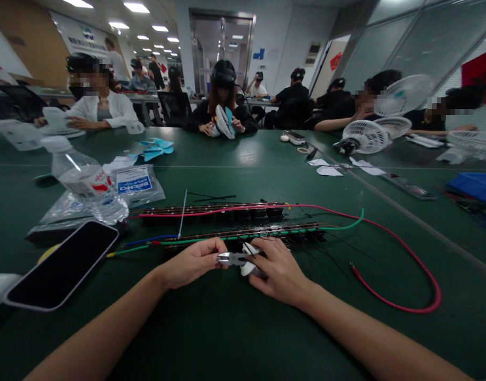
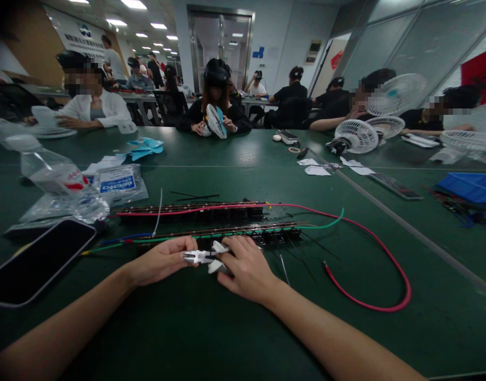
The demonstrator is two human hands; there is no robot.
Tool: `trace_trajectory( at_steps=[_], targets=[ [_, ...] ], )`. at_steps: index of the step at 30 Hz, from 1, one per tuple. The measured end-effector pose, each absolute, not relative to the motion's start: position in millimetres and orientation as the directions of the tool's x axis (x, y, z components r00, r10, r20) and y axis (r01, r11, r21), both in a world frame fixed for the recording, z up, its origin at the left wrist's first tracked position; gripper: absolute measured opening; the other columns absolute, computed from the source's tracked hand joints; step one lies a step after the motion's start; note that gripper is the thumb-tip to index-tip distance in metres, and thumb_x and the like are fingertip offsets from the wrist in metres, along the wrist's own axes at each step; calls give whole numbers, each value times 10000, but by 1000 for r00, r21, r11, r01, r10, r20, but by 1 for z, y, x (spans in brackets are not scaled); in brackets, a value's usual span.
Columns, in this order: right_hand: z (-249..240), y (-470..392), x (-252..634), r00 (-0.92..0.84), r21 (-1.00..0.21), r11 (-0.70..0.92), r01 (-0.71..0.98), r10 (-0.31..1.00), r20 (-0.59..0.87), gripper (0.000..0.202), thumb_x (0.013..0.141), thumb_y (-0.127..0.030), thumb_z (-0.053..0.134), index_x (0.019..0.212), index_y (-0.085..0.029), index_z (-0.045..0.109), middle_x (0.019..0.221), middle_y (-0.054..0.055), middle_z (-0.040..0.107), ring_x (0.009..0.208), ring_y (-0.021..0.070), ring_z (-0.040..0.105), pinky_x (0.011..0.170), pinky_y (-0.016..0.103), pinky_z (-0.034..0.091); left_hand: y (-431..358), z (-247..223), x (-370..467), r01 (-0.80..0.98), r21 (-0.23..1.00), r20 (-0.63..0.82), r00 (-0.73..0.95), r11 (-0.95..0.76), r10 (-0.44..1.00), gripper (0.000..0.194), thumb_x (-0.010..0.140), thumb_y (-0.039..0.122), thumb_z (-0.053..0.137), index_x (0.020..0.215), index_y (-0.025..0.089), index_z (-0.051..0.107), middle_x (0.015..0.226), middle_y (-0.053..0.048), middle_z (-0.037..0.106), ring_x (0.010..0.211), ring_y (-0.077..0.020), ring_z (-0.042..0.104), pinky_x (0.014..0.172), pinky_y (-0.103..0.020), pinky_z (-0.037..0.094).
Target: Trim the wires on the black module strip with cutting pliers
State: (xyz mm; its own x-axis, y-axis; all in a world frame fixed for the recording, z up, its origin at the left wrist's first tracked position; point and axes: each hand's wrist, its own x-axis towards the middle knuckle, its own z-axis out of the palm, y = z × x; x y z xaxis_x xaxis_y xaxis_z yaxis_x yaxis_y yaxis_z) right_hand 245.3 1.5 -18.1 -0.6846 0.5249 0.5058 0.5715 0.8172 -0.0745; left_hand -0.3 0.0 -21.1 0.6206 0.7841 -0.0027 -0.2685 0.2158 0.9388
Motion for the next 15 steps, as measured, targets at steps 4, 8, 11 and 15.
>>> trace_trajectory(
  at_steps=[4,8,11,15],
  targets=[
    [-17,1,244,-685,-68,810,582,533,496,255,760,-247,603,994,-160,652,1136,150,564,1002,292,515,841,467,441,0,-21,0,-215,958,-21,612,192,790,147,860,261,660,856,143,573,834,-25,557,803,-150,489,757,-274,369],
    [-16,1,244,-696,-36,811,584,523,491,253,767,-245,595,998,-157,648,1134,151,564,993,291,509,830,464,448,-1,-19,1,-184,967,-31,606,178,795,150,858,273,656,862,148,575,835,-22,564,808,-155,494,773,-288,364],
    [-16,1,243,-703,-23,816,578,512,494,250,770,-247,599,994,-148,650,1125,150,564,988,286,508,834,455,450,-1,-18,1,-178,968,-33,609,177,792,155,863,282,648,869,147,571,845,-24,562,822,-161,494,790,-299,364],
    [-16,2,243,-704,-17,819,574,504,501,229,774,-247,604,974,-148,658,1103,147,574,967,280,510,827,449,453,-1,-17,1,-165,972,-29,620,166,784,163,868,294,642,873,147,572,850,-24,554,825,-163,489,795,-303,365]
  ],
)
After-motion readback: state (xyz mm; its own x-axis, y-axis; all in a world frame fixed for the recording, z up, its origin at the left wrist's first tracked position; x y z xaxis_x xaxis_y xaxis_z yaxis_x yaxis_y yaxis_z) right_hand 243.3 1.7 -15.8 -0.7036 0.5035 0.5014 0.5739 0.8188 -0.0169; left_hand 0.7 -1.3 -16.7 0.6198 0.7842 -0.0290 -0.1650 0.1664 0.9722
